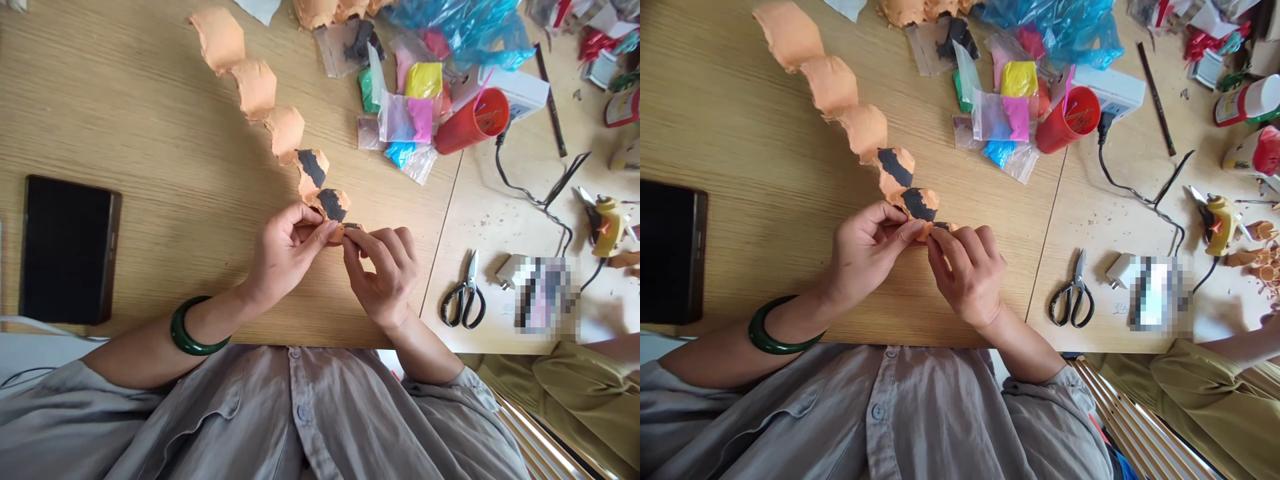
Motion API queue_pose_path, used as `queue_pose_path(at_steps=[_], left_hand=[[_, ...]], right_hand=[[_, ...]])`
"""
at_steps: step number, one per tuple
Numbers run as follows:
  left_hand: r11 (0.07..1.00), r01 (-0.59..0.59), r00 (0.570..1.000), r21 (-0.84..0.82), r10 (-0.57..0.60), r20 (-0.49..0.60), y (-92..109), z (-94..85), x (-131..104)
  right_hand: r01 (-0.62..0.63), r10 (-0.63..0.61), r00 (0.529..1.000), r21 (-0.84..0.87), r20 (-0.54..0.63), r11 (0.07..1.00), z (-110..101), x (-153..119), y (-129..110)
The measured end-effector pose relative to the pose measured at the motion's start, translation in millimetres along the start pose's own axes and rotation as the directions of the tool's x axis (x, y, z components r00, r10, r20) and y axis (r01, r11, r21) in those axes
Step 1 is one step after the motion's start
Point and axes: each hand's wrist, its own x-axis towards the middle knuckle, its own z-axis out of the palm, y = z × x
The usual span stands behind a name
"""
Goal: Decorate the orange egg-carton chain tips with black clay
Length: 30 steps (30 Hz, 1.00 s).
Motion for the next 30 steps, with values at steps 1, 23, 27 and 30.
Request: queue_pose_path(at_steps=[1,23,27,30], left_hand=[[1.000,-0.017,1.000,0.009,0.017,-0.009,-1.1,1.2,-0.8],[0.991,-0.130,0.978,-0.037,0.122,-0.166,-9.2,2.3,6.7],[0.986,-0.133,0.973,-0.106,0.109,-0.202,-14.7,1.9,9.8],[0.980,-0.139,0.969,-0.145,0.105,-0.223,-17.7,1.6,12.5]], right_hand=[[-0.001,0.001,1.000,-0.003,-0.001,1.000,0.6,-0.2,-0.3],[0.036,-0.006,0.979,-0.145,0.202,0.989,15.7,-20.2,-5.8],[0.057,-0.018,0.977,-0.181,0.213,0.982,18.4,-18.1,-8.5],[0.045,-0.030,0.982,-0.078,0.185,0.996,20.6,-14.7,-6.6]])
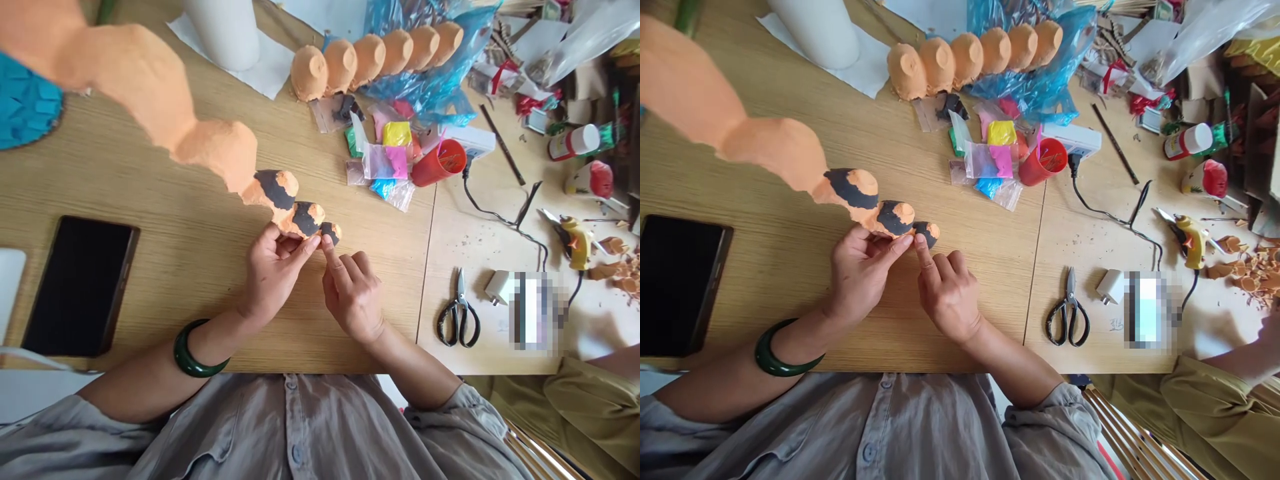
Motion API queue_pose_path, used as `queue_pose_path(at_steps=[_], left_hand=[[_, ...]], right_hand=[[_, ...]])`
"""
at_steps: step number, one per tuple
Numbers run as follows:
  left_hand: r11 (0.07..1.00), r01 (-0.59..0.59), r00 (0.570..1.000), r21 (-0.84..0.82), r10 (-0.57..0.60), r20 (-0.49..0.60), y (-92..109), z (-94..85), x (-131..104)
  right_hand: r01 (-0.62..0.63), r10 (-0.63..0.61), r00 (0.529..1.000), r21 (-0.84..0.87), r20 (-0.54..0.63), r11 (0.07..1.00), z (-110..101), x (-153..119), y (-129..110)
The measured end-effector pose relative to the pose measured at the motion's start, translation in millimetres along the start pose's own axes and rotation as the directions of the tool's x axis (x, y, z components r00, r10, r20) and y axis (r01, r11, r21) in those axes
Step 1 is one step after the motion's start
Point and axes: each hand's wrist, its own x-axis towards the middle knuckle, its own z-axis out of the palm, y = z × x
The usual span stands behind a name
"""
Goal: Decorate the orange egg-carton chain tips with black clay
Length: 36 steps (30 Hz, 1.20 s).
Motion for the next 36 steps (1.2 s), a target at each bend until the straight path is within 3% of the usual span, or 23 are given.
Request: queue_pose_path(at_steps=[3,5,7,9,11,13,15,22,28,36], left_hand=[[0.999,-0.035,0.999,-0.030,0.035,-0.005,-1.6,-0.2,1.6],[0.997,-0.065,0.998,-0.030,0.065,-0.019,-2.1,-0.7,2.0],[0.997,-0.075,0.997,-0.014,0.074,-0.023,-2.2,-1.4,1.6],[0.997,-0.074,0.997,-0.004,0.074,0.000,-1.7,-2.2,0.7],[0.997,-0.075,0.996,-0.018,0.076,0.044,-0.8,-3.1,-0.5],[0.995,-0.081,0.993,-0.052,0.085,0.082,0.1,-4.0,-1.1],[0.993,-0.075,0.989,-0.094,0.086,0.118,0.8,-4.8,-1.1],[0.974,0.072,0.975,-0.217,-0.023,0.219,2.9,-3.7,0.3],[0.968,0.168,0.974,-0.189,-0.132,0.186,2.3,-4.1,1.8],[0.985,0.132,0.979,-0.110,-0.112,0.170,7.9,-4.5,-1.2]], right_hand=[[-0.004,0.032,0.994,0.252,-0.107,0.968,-1.3,2.9,5.6],[-0.119,0.197,0.971,0.439,-0.136,0.890,-4.3,5.2,11.3],[-0.336,0.446,0.894,0.608,-0.034,0.719,-7.8,8.7,18.6],[-0.505,0.591,0.791,0.716,0.159,0.482,-10.7,13.6,26.5],[-0.586,0.562,0.744,0.757,0.361,0.290,-12.1,18.9,32.9],[-0.623,0.458,0.739,0.760,0.494,0.184,-11.8,22.6,35.6],[-0.627,0.389,0.743,0.770,0.545,0.119,-9.9,24.0,34.6],[-0.592,0.417,0.748,0.803,0.517,0.067,-1.3,19.0,26.3],[-0.586,0.464,0.738,0.806,0.490,0.081,1.5,15.2,20.8],[-0.603,0.489,0.719,0.793,0.494,0.085,-1.0,14.8,15.8]])
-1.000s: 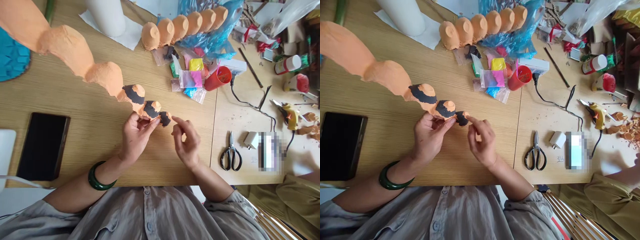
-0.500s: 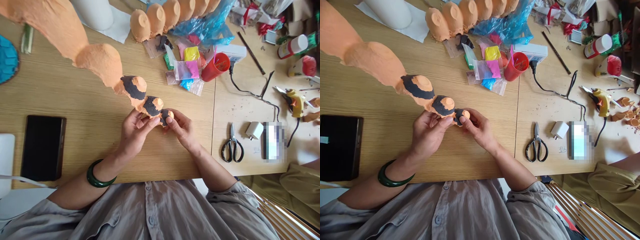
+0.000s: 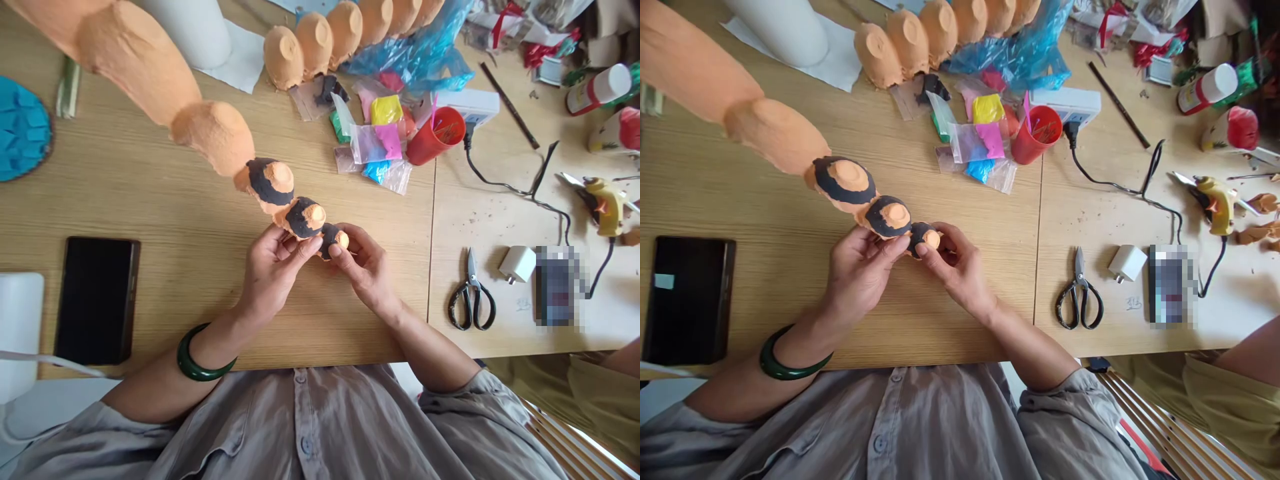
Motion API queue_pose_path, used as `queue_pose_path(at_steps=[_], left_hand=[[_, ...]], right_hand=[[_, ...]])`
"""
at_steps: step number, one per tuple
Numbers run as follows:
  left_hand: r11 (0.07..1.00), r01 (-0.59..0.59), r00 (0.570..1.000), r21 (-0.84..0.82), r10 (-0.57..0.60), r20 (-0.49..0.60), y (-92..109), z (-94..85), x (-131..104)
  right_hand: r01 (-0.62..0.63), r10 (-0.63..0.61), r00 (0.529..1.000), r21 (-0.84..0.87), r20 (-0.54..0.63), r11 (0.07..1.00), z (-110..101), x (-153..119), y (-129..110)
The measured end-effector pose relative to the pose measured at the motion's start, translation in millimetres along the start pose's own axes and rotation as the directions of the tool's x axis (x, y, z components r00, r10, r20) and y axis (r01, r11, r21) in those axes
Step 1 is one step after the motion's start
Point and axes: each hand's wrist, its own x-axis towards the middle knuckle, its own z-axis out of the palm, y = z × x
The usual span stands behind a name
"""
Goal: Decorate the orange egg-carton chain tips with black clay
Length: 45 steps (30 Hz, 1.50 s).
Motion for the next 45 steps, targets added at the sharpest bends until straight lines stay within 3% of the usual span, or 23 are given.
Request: queue_pose_path(at_steps=[7,12,19,32,38,45], left_hand=[[1.000,0.010,0.994,0.029,-0.013,0.111,3.5,0.8,-1.1],[0.995,0.100,0.993,-0.008,-0.100,0.058,1.4,-1.5,2.8],[0.983,0.148,0.984,-0.107,-0.136,0.116,-0.8,-5.1,5.7],[1.000,0.011,0.991,0.014,-0.013,0.131,-1.3,-6.0,4.2],[0.996,0.071,0.972,-0.055,-0.056,0.229,6.9,-3.8,4.2],[0.999,0.047,0.974,0.003,-0.047,0.223,6.0,-3.6,3.3]], right_hand=[[-0.014,0.015,0.999,0.045,-0.034,0.999,2.4,0.4,2.4],[-0.024,0.024,1.000,0.059,0.011,0.998,6.2,-0.2,3.1],[-0.096,0.091,0.995,0.106,0.044,0.990,6.5,1.2,-4.3],[-0.079,0.075,0.996,0.085,0.051,0.993,5.3,1.1,-6.9],[-0.096,0.094,0.995,0.118,0.030,0.988,2.8,0.7,-3.1],[-0.079,0.078,0.997,0.122,0.020,0.989,3.0,0.6,1.3]])
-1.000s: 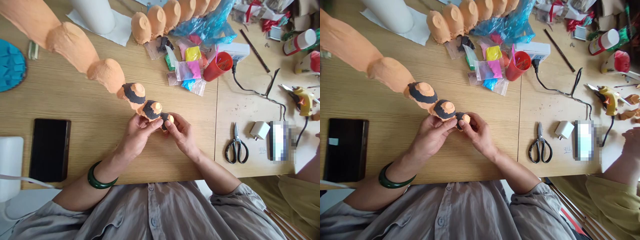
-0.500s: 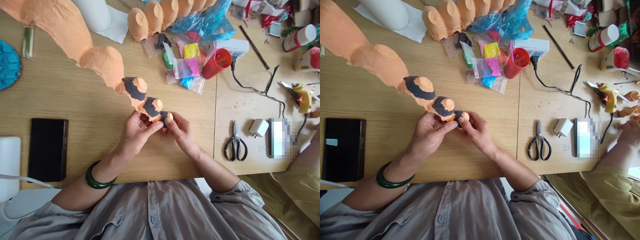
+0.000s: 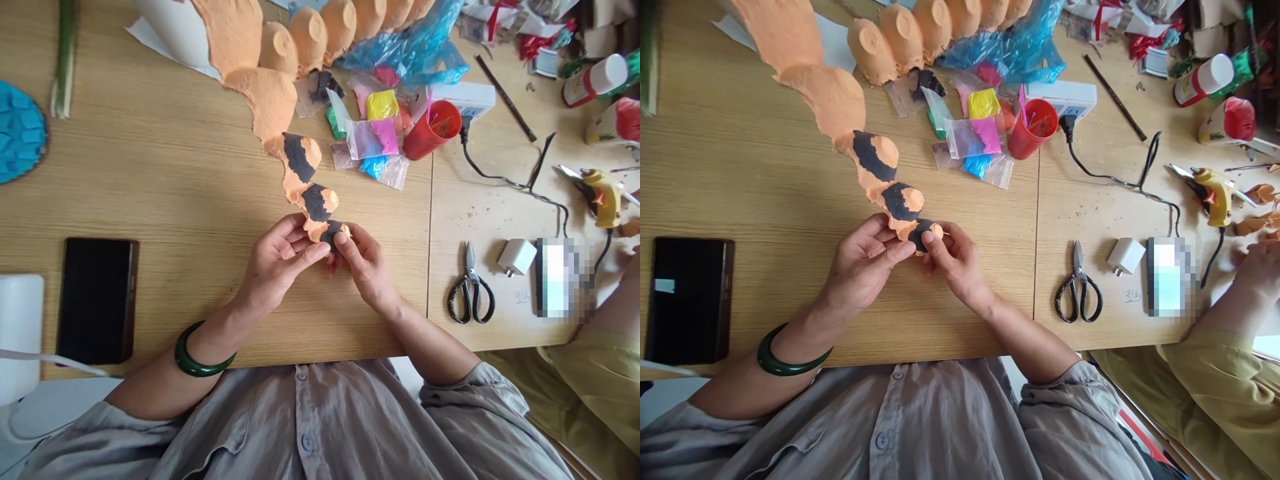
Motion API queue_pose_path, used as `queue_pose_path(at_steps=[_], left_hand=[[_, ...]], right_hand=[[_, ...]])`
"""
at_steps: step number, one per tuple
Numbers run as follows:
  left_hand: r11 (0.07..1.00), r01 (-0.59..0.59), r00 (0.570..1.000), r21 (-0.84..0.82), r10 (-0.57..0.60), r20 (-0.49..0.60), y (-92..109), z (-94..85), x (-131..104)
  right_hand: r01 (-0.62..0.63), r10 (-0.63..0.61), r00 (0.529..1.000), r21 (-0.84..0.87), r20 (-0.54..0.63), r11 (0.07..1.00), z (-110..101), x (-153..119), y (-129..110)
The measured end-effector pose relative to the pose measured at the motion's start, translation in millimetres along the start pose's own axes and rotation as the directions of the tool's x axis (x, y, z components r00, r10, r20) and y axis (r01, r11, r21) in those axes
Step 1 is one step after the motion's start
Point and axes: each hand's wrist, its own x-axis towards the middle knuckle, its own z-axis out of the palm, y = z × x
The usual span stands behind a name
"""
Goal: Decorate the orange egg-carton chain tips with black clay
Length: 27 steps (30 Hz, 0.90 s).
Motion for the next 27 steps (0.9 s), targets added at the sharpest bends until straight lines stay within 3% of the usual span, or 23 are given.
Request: queue_pose_path(at_steps=[10,17,23,27], left_hand=[[1.000,-0.022,0.999,0.010,0.023,-0.042,-2.1,-0.4,-0.9],[0.994,0.073,0.994,-0.083,-0.079,-0.075,-8.6,-2.3,1.7],[0.998,-0.055,0.984,0.017,0.057,-0.170,-9.5,1.6,-1.9],[0.998,-0.056,0.991,0.028,0.059,-0.121,-3.1,4.8,-4.1]], right_hand=[[0.013,-0.013,1.000,-0.012,-0.002,1.000,3.5,-2.0,0.2],[0.055,-0.055,0.998,-0.035,0.003,0.998,8.4,-5.5,-0.6],[0.043,-0.042,0.999,-0.056,0.018,0.997,11.0,-7.9,2.5],[0.017,-0.018,1.000,0.006,0.009,1.000,8.5,-5.3,1.7]])
